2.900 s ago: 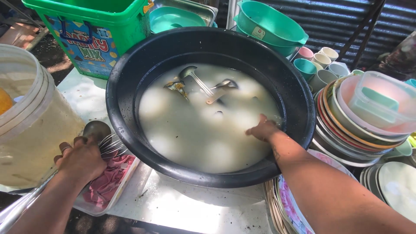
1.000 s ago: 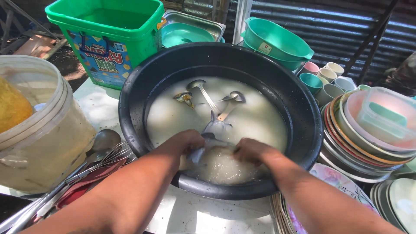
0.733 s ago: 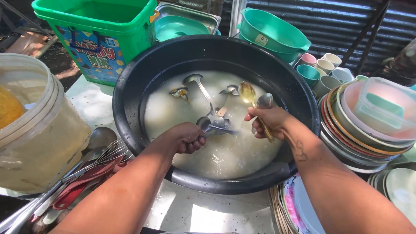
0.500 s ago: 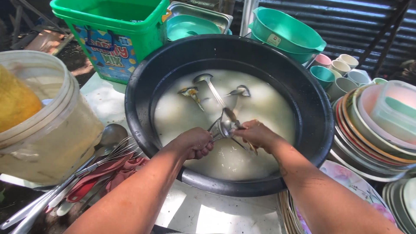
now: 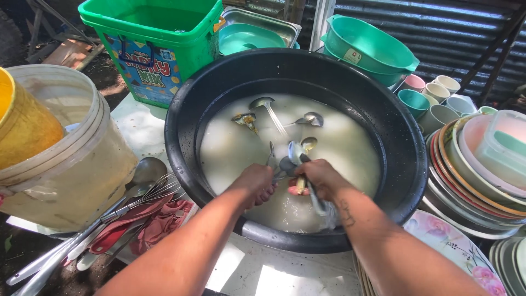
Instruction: Washing various plates, bowls, and cutlery in a large basin of soapy water.
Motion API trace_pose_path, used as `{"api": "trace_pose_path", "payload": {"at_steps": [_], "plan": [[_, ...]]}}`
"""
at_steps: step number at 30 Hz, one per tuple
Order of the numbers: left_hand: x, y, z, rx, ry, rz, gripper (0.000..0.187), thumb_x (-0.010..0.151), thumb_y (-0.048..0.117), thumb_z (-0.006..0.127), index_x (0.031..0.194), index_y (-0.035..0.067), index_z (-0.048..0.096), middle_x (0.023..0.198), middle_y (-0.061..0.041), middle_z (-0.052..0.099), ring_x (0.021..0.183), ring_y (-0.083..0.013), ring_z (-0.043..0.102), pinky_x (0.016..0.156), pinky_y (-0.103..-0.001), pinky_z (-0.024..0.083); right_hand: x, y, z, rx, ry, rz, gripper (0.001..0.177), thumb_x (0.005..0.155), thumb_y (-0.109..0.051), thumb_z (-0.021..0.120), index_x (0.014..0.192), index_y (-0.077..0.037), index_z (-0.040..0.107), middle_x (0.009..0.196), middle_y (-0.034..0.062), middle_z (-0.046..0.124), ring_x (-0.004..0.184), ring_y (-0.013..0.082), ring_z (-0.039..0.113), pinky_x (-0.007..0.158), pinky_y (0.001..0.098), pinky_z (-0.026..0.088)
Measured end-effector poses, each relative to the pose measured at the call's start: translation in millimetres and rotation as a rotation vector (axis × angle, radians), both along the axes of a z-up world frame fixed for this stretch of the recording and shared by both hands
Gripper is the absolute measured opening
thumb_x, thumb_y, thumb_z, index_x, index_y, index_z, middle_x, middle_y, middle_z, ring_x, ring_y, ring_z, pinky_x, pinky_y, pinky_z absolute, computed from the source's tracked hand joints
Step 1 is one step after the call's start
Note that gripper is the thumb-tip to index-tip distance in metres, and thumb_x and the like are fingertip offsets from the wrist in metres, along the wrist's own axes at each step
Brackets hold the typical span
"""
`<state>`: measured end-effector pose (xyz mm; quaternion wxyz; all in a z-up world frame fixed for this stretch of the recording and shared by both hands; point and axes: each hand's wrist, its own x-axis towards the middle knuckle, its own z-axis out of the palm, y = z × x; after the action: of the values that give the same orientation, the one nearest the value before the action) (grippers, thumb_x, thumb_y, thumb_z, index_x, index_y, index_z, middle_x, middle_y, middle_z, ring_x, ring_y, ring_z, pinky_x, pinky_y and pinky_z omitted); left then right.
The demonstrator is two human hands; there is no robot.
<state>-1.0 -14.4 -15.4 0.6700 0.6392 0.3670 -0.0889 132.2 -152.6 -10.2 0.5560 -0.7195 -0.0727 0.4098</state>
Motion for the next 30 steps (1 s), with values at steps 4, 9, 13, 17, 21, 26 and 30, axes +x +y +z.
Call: {"api": "trace_pose_path", "payload": {"at_steps": [4, 9, 13, 17, 21, 26, 30], "plan": [[17, 8, -62, 0.634, -0.165, -0.061, 0.026, 0.091, 0.019, 0.056, 0.083, -0.003, 0.068, 0.070, -0.018, 0.060, 0.052, -0.0289, 0.060, 0.041, -0.038, 0.043, -38, 32, 7, 0.182, 0.175, -0.165, 0.032, 0.098, -0.028, 0.063, 0.107, 0.003, 0.059, 0.089, 0.0182, 0.062, 0.073, 0.0319, 0.067, 0.062, 0.0501, 0.064], [-21, -22, 40, 0.825, -0.035, -0.332, 0.028, 0.092, 0.026, 0.057, 0.094, 0.001, 0.069, 0.084, -0.020, 0.072, 0.078, -0.0343, 0.076, 0.070, -0.045, 0.059, -25, 56, -15, 0.459, 0.400, -0.226, 0.024, 0.097, -0.019, 0.068, 0.106, 0.001, 0.060, 0.094, 0.0164, 0.068, 0.073, 0.0292, 0.071, 0.065, 0.0449, 0.064], [-29, -18, 71, 0.229, 0.057, -0.420, 0.036, 0.083, 0.035, 0.068, 0.099, 0.004, 0.066, 0.095, -0.016, 0.069, 0.089, -0.0354, 0.075, 0.078, -0.052, 0.066, -13, 49, -38, 0.190, 0.156, -0.207, 0.016, 0.091, 0.002, 0.063, 0.103, 0.012, 0.060, 0.088, 0.0228, 0.065, 0.067, 0.0310, 0.069, 0.055, 0.0466, 0.059], [-18, 15, 52, -0.115, 0.000, -0.433, 0.062, 0.070, 0.056, 0.076, 0.099, 0.003, 0.063, 0.093, -0.018, 0.067, 0.088, -0.0358, 0.073, 0.072, -0.050, 0.065, -17, 37, -38, 0.610, 0.213, 0.041, 0.017, 0.092, 0.004, 0.059, 0.104, 0.016, 0.056, 0.082, 0.0225, 0.062, 0.062, 0.0312, 0.067, 0.048, 0.0436, 0.055], [-8, 12, 62, -0.280, -0.072, -0.155, 0.083, 0.069, 0.079, 0.069, 0.102, 0.003, 0.061, 0.093, -0.017, 0.064, 0.089, -0.0375, 0.071, 0.076, -0.055, 0.061, -66, 34, 37, 0.160, -0.290, -0.121, 0.026, 0.096, -0.008, 0.051, 0.122, -0.003, 0.051, 0.087, 0.0185, 0.063, 0.069, 0.0268, 0.063, 0.055, 0.0404, 0.051], [18, 27, 30, -0.573, -0.316, -0.007, 0.061, 0.080, 0.065, 0.072, 0.106, 0.010, 0.067, 0.100, -0.013, 0.072, 0.092, -0.0291, 0.071, 0.086, -0.056, 0.059, -53, 32, 30, 0.289, -0.502, 0.161, 0.033, 0.100, -0.020, 0.055, 0.131, -0.009, 0.059, 0.113, 0.0100, 0.071, 0.098, 0.0180, 0.066, 0.086, 0.0343, 0.053], [23, 32, 23, -0.710, -0.358, 0.076, 0.045, 0.096, 0.053, 0.061, 0.111, 0.011, 0.066, 0.102, -0.012, 0.073, 0.095, -0.0300, 0.072, 0.086, -0.056, 0.060, -50, 22, 73, 0.197, -0.217, 0.349, 0.045, 0.100, -0.041, 0.049, 0.134, -0.013, 0.060, 0.121, 0.0084, 0.070, 0.101, 0.0199, 0.066, 0.087, 0.0383, 0.055]]}}
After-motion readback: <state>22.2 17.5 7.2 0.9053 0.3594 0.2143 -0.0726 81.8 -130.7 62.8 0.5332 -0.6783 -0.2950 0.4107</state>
